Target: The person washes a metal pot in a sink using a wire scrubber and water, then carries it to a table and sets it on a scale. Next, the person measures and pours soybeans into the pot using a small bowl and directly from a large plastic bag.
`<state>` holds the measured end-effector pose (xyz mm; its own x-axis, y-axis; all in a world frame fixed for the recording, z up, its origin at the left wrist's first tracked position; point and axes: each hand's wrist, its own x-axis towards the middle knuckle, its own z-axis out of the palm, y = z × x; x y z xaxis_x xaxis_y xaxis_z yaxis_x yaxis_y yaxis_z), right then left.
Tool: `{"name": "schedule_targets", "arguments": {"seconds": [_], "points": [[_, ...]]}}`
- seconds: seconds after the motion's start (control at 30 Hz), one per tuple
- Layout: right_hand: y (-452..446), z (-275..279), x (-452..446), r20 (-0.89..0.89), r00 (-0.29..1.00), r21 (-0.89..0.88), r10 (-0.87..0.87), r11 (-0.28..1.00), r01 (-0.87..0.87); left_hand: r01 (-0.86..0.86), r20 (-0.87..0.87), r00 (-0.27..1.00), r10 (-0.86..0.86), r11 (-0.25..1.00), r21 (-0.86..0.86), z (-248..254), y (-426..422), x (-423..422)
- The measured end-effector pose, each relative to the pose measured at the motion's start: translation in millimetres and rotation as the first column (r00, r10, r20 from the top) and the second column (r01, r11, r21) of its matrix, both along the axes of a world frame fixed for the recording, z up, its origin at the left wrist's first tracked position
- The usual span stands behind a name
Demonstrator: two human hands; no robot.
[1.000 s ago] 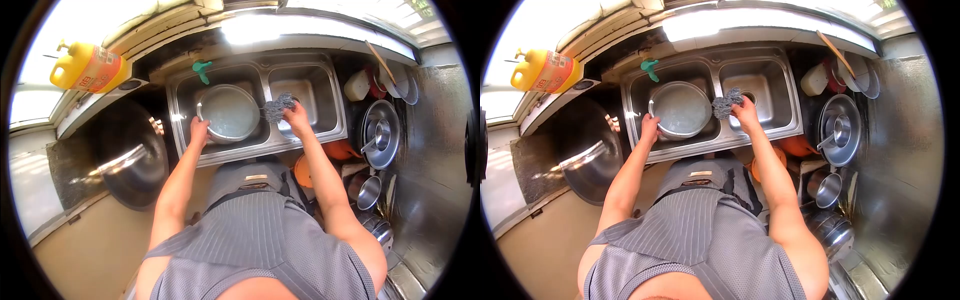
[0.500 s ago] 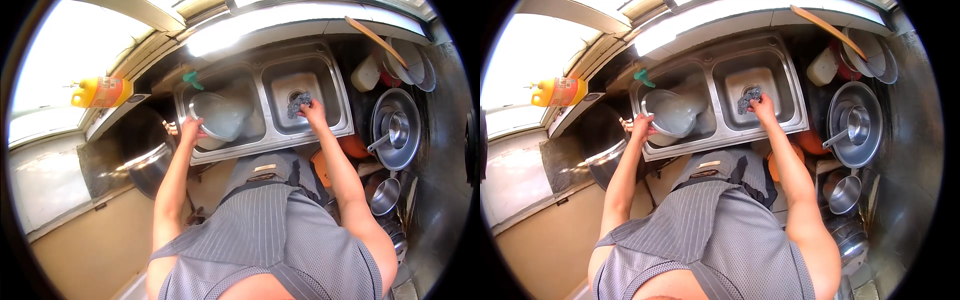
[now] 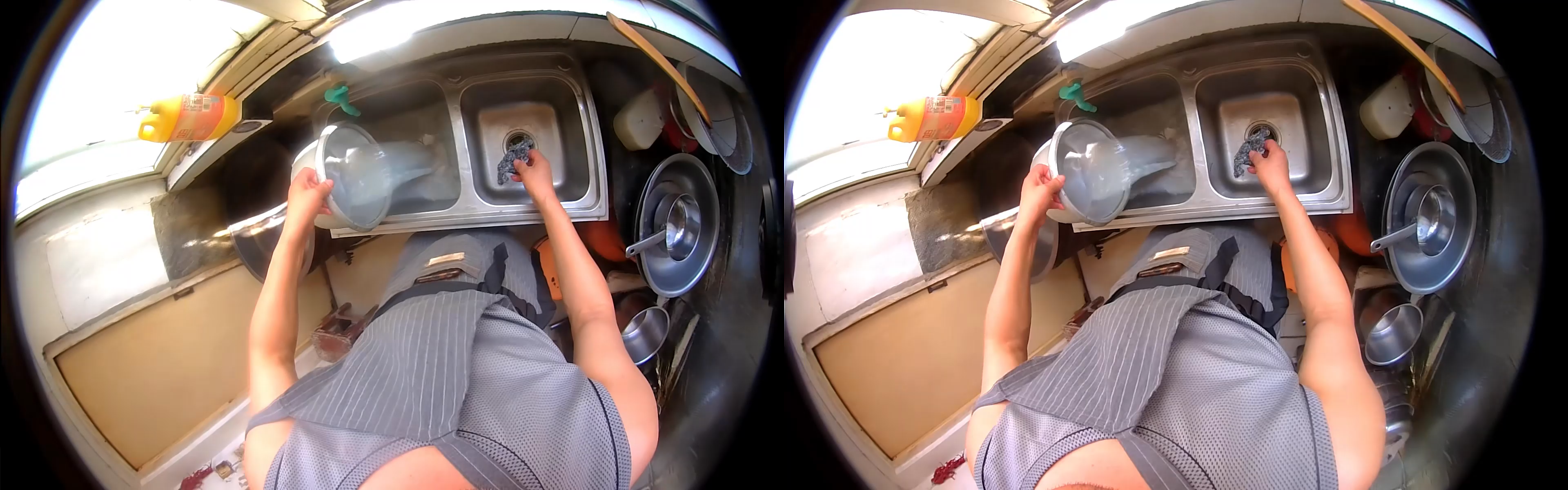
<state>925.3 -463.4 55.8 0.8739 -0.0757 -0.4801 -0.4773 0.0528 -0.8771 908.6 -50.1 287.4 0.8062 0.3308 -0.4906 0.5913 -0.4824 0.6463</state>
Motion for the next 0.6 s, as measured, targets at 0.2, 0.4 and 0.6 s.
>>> {"name": "schedule_targets", "arguments": {"seconds": [0.2,0.4,0.6], "points": [[17,10,-4,-0.031,0.999,-0.001,0.042,0.999,-0.042,0.111,0.042,0.992,-0.119,0.982,0.154,32,-27,-23],[28,17,-5,0.017,0.987,-0.201,0.162,0.967,-0.156,0.245,-0.023,0.966,-0.259,0.877,0.412,39,-36,-49],[27,9,-12,0.227,0.856,-0.726,0.464,0.666,-0.169,0.287,-0.009,0.941,-0.339,0.783,0.552,51,-51,-63]]}}
